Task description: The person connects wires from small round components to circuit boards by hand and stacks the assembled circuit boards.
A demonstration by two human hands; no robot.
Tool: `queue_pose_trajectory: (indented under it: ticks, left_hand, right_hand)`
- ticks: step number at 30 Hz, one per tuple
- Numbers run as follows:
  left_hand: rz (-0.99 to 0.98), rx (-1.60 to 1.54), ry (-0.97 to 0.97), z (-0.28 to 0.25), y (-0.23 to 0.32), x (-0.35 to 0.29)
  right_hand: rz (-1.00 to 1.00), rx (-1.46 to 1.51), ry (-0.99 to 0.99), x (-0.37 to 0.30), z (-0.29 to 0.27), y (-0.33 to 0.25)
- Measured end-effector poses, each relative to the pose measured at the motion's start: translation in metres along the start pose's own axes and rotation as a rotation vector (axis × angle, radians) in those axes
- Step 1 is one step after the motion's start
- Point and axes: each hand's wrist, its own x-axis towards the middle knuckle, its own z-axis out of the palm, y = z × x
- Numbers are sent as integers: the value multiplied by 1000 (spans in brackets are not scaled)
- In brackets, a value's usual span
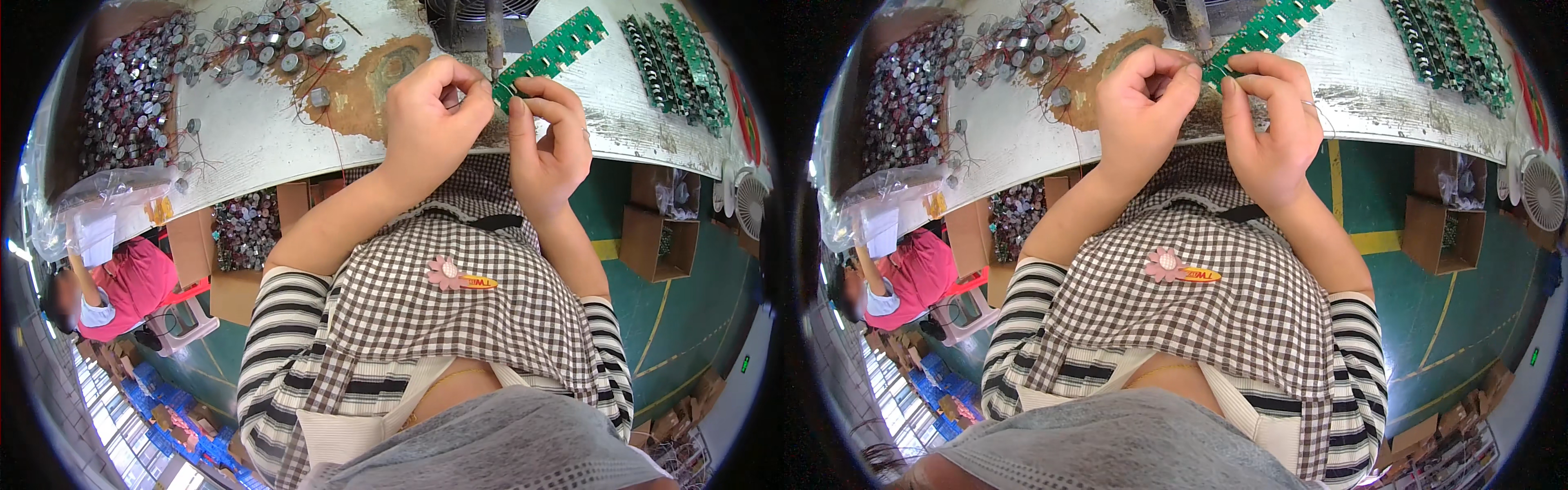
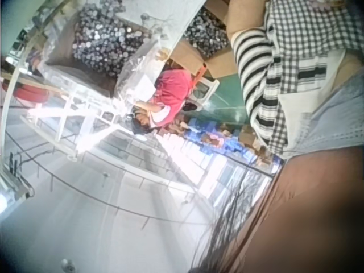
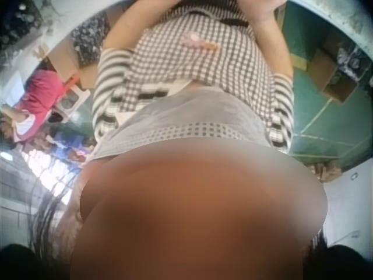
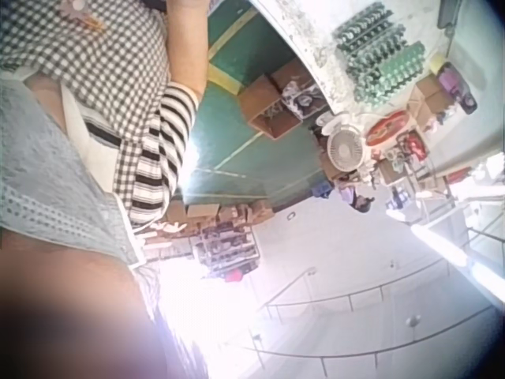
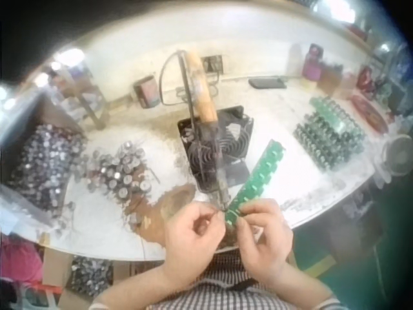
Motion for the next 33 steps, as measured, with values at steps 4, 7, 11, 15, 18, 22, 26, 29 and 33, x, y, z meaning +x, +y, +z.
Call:
queue_pose_trajectory:
  ticks: [4,7,11,15,18,22,26,29,33]
  left_hand:
    - [28,-89,92,5,-1,-2]
    - [13,-123,91,6,-1,-3]
    - [29,-67,76,4,-4,-4]
    - [106,10,20,-2,-6,-3]
    - [315,109,-41,-23,2,9]
    - [648,523,338,-89,26,19]
    - [742,1070,-173,-149,20,9]
    - [731,1126,-394,-156,-12,11]
    - [649,995,-252,-155,-37,23]
  right_hand:
    - [11,5,-13,-4,-1,-3]
    - [24,-2,-6,-7,-1,-2]
    - [79,-2,-23,-10,-3,-4]
    - [307,279,7,-11,-10,-8]
    - [410,476,34,-4,-11,0]
    - [382,420,34,-7,-9,9]
    - [429,406,26,-12,-6,12]
    - [402,387,10,-13,-4,12]
    - [403,357,10,-15,-3,11]
